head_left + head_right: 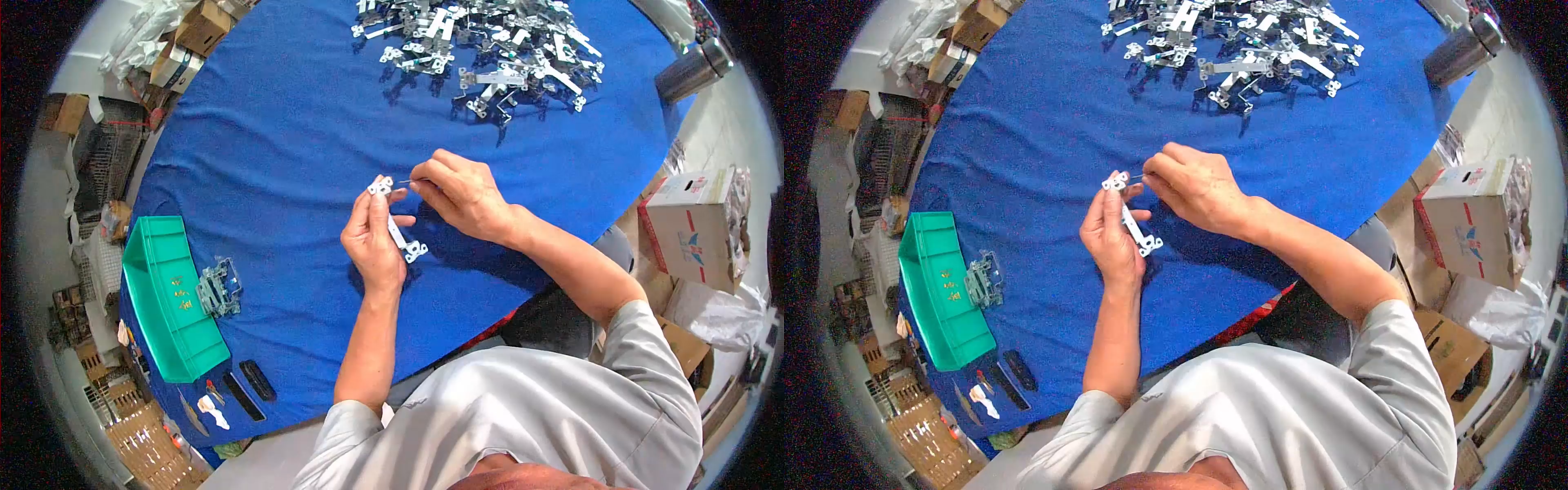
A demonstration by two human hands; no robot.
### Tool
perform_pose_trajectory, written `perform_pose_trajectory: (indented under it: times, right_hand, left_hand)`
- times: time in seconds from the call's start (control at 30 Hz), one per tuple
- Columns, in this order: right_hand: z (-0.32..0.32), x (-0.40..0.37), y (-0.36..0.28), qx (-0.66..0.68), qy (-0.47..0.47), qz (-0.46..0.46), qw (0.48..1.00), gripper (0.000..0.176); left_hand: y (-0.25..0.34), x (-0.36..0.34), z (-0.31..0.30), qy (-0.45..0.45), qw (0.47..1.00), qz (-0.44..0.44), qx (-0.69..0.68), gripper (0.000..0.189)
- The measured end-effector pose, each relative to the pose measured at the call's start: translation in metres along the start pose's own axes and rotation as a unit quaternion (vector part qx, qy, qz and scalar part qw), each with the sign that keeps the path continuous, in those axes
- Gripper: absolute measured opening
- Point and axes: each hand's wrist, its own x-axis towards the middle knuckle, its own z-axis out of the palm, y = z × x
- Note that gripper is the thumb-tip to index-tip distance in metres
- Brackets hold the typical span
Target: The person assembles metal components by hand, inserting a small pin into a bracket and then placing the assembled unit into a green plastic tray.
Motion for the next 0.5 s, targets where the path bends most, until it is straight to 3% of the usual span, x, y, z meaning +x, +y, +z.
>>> perform_pose_trajectory:
  times: [0.5]
  right_hand:
    - [0.0015, -0.0012, 0.0019, -0.028, -0.037, 0.019, 0.999, 0.01]
  left_hand:
    - [-0.0083, -0.0009, 0.001, 0.029, 0.999, 0.004, -0.023, 0.024]
